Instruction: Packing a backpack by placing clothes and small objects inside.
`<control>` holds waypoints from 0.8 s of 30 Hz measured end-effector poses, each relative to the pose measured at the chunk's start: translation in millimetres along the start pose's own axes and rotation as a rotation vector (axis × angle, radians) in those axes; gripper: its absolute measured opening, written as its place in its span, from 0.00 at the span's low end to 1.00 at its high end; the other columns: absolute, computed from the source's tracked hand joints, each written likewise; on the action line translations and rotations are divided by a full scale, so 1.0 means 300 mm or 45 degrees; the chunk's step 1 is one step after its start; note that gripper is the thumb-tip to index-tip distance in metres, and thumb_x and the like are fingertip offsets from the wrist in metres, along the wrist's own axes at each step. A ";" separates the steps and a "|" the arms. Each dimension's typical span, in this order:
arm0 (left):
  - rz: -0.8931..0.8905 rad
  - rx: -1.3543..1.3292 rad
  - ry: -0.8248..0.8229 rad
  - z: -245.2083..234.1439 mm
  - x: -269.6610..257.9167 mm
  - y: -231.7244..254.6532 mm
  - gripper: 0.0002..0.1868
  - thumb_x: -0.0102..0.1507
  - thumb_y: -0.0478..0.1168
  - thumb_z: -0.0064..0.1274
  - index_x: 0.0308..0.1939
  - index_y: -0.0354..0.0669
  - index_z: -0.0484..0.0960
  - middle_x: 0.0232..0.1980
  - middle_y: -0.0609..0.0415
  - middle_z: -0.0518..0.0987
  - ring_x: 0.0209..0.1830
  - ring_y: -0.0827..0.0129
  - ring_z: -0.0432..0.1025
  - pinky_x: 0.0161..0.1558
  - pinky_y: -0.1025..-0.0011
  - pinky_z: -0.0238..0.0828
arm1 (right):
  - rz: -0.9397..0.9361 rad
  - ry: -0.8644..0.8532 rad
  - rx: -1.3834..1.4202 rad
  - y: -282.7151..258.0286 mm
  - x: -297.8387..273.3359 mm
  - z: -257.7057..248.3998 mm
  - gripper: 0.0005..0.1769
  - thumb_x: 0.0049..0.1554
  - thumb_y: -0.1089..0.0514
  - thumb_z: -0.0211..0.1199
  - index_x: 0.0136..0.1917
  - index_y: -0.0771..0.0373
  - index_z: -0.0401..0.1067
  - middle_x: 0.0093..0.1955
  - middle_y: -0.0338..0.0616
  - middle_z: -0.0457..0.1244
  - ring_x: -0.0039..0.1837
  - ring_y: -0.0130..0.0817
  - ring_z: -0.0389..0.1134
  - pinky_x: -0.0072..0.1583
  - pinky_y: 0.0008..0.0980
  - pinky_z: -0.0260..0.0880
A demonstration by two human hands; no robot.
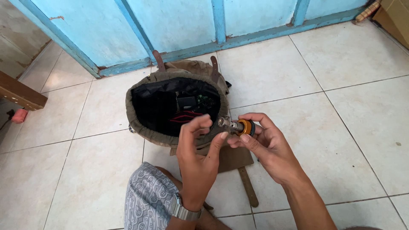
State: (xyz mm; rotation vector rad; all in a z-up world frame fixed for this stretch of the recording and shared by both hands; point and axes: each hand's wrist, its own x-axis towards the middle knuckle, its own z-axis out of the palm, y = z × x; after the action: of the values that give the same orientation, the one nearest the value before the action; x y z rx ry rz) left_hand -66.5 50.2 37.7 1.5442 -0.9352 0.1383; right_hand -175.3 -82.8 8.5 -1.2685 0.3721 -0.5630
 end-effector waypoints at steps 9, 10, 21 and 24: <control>-0.213 -0.296 -0.364 0.002 -0.004 -0.064 0.22 0.67 0.37 0.57 0.65 0.38 0.78 0.57 0.48 0.84 0.62 0.64 0.78 0.65 0.66 0.73 | 0.013 -0.106 0.121 0.033 0.002 -0.011 0.23 0.59 0.60 0.58 0.67 0.67 0.63 0.50 0.55 0.69 0.50 0.41 0.75 0.57 0.42 0.79; -0.214 -0.294 -0.363 0.001 -0.005 -0.057 0.22 0.67 0.37 0.57 0.65 0.38 0.78 0.57 0.48 0.84 0.62 0.64 0.78 0.65 0.66 0.73 | 0.014 -0.107 0.123 0.032 0.001 -0.011 0.23 0.59 0.60 0.58 0.67 0.67 0.63 0.50 0.55 0.69 0.50 0.41 0.75 0.57 0.42 0.79; -0.292 -0.521 -0.350 0.019 -0.013 -0.064 0.16 0.68 0.37 0.57 0.59 0.36 0.78 0.53 0.51 0.84 0.56 0.70 0.78 0.63 0.67 0.74 | 0.124 -0.227 0.247 0.027 -0.007 -0.002 0.25 0.66 0.45 0.43 0.64 0.68 0.63 0.45 0.53 0.67 0.44 0.41 0.74 0.48 0.40 0.77; -0.327 -0.535 -0.354 0.018 -0.010 -0.054 0.16 0.67 0.37 0.58 0.57 0.36 0.78 0.53 0.51 0.85 0.56 0.70 0.77 0.63 0.66 0.72 | 0.181 -0.273 0.291 0.005 -0.014 0.004 0.28 0.67 0.42 0.42 0.63 0.69 0.64 0.45 0.51 0.66 0.43 0.41 0.73 0.47 0.40 0.75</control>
State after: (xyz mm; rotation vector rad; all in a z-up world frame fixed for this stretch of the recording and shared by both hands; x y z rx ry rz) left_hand -60.8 45.3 22.1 1.2915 -0.9017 -0.4415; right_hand -177.7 -79.2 7.3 -1.0603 0.2100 -0.3343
